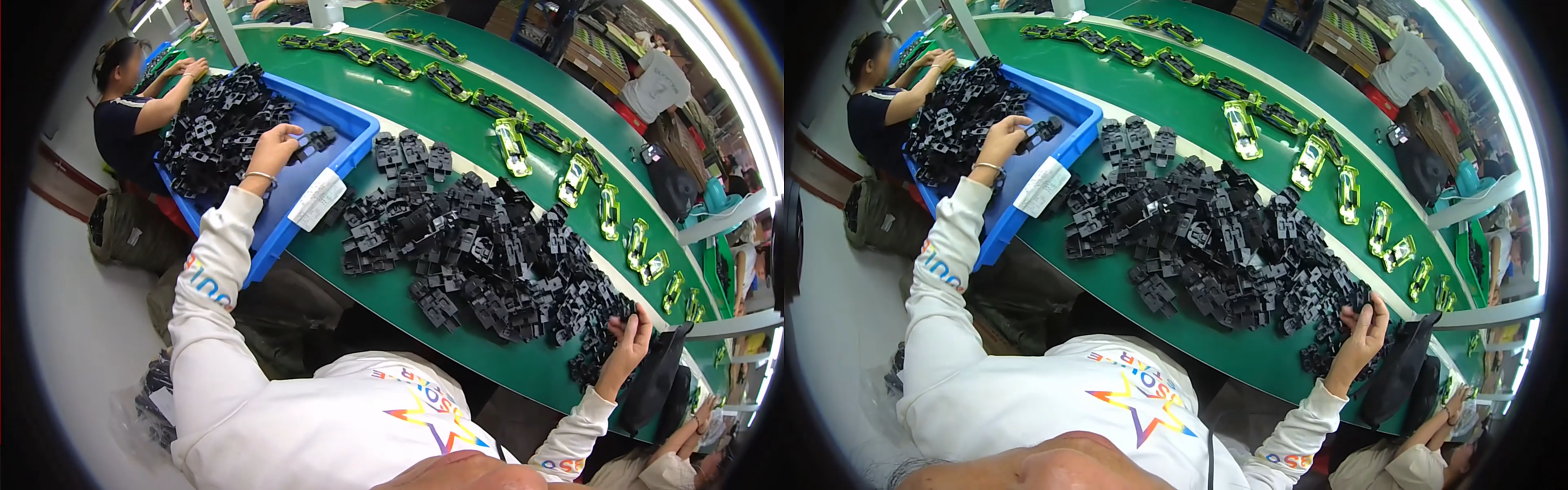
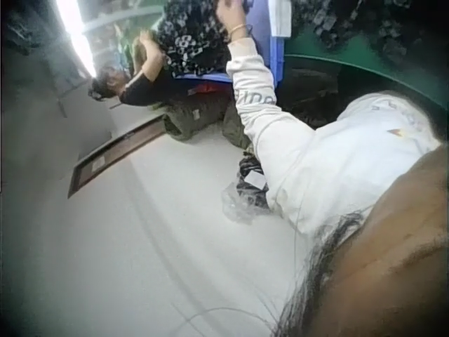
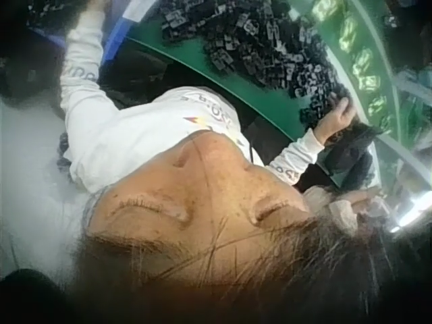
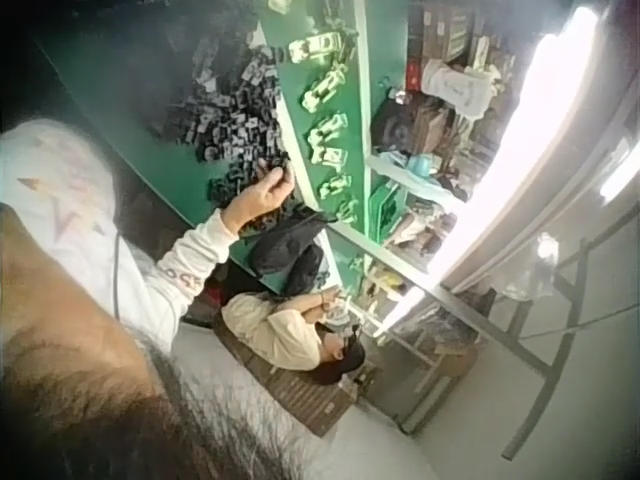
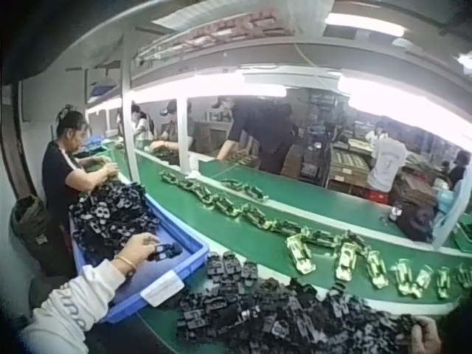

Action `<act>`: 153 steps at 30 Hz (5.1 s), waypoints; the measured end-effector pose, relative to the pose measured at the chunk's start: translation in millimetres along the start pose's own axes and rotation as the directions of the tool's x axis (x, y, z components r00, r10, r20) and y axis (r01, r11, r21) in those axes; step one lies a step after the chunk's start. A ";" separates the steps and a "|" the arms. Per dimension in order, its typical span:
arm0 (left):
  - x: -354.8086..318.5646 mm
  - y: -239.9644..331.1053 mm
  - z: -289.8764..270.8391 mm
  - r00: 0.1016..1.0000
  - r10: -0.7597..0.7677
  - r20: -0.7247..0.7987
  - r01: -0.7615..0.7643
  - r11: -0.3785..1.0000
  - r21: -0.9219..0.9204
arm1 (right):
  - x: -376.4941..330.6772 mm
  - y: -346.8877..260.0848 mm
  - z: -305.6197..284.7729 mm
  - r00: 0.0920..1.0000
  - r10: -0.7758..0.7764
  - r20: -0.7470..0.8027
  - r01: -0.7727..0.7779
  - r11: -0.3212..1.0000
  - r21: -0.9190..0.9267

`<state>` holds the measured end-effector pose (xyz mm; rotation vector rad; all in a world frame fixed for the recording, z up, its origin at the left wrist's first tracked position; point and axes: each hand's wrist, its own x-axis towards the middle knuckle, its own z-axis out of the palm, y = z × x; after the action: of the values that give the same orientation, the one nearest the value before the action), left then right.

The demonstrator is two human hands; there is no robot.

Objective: The person retrieves black plastic components from a bag, connects the pieces together by hand, and fits them into toy car bodies on the assembly line.

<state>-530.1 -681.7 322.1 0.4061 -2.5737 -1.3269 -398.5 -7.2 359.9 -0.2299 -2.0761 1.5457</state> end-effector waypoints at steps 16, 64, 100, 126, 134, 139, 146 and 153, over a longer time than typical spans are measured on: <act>-187.4 187.3 175.4 0.970 0.056 0.238 0.219 0.233 -0.947 | -66.5 -106.7 206.5 0.750 0.133 0.648 -0.544 0.682 0.489; -213.3 208.2 196.1 0.914 0.275 0.299 0.159 0.435 -0.886 | -45.8 -85.8 180.9 0.794 0.181 0.581 -0.512 0.714 0.477; -154.0 164.2 146.1 0.782 0.608 0.140 -0.623 0.769 0.141 | -31.1 14.9 -22.7 0.932 -0.193 0.308 0.363 0.526 -0.769; -80.3 18.0 -36.2 0.994 -0.106 0.013 0.037 0.459 0.888 | -21.2 18.9 -47.6 0.958 -0.242 0.151 0.276 0.657 -0.701; -88.3 32.9 4.7 0.987 0.055 0.150 -0.152 0.610 0.777 | -36.7 30.4 -47.0 0.923 -0.048 0.381 0.335 0.587 -0.737; -79.6 21.9 14.9 0.923 0.279 0.266 -0.366 0.413 0.834 | -43.6 31.9 -47.0 0.907 -0.098 0.410 0.391 0.561 -0.730; -63.0 32.2 9.7 0.986 0.166 -0.012 -0.123 0.779 0.614 | -40.9 26.4 -40.5 0.911 -0.143 0.386 0.400 0.531 -0.747; -82.5 71.7 -1.8 1.000 0.006 0.031 0.010 0.879 -0.477 | -26.0 10.6 -41.0 0.915 -0.125 0.384 0.386 0.545 -0.744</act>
<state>-462.4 -615.2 376.5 0.2937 -2.1521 -1.9077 -357.6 19.2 350.1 0.0013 -2.7843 0.3429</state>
